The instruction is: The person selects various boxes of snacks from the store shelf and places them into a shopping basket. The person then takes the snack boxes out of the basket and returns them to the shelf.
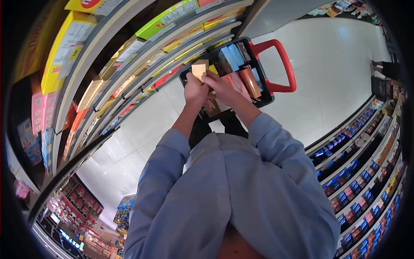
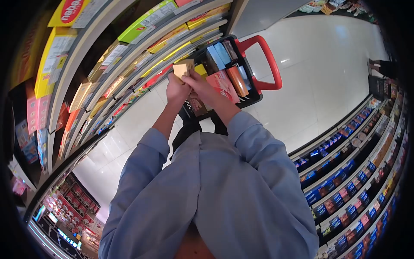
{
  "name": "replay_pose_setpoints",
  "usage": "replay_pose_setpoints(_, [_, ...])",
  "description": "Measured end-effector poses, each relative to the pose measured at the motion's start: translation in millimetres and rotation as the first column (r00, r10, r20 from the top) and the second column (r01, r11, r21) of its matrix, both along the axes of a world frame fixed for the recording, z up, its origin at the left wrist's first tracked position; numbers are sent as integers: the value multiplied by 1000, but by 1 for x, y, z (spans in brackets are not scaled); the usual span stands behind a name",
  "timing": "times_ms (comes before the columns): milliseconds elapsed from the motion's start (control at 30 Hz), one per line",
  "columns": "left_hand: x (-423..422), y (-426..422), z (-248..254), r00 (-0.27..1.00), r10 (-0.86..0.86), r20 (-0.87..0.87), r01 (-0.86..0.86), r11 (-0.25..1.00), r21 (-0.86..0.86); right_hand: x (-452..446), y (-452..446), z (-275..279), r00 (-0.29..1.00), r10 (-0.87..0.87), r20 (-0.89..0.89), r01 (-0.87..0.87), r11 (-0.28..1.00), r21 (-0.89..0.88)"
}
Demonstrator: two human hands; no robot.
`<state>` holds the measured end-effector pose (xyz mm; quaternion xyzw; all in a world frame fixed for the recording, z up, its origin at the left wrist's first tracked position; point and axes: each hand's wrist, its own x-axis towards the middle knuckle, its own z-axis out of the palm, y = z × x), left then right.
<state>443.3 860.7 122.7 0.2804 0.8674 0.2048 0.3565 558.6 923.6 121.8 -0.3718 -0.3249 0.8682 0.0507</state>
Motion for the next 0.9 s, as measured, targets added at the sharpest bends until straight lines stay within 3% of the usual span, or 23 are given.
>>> replay_pose_setpoints(33, [2,4,-15,999,21,31,-25,992,121,0,7,-14,998,10,57,-9,1000,-14])
replay_pose_setpoints(133, [14,22,-46,989,99,106,-108,991,78,3,14,-50,991,-57,125,49,997,66])
replay_pose_setpoints(267, [29,36,-120,993,112,39,-118,977,178,9,29,-85,969,-83,233,44,985,168])
replay_pose_setpoints(300, [32,46,-106,985,124,123,-152,955,253,9,34,-88,974,-136,179,110,983,147])
replay_pose_setpoints(433, [31,80,-101,989,102,104,-121,973,198,7,64,-100,983,-160,90,130,954,269])
replay_pose_setpoints(567, [33,94,-107,983,147,113,-158,983,91,8,80,-87,977,-176,120,146,963,226])
replay_pose_setpoints(667, [42,82,-153,996,91,24,-94,979,182,11,77,-103,974,-134,185,79,958,277])
replay_pose_setpoints(733, [44,81,-156,921,131,367,-256,913,319,14,73,-116,959,-136,250,50,945,323])
replay_pose_setpoints(800, [42,81,-162,898,32,439,-181,936,303,19,67,-127,946,-142,292,39,942,333])
replay_pose_setpoints(867, [33,86,-169,940,-188,285,153,978,140,25,65,-133,939,-148,311,45,948,314])
replay_pose_setpoints(900, [32,88,-180,917,-210,339,167,974,150,27,63,-133,936,-125,330,22,954,298])
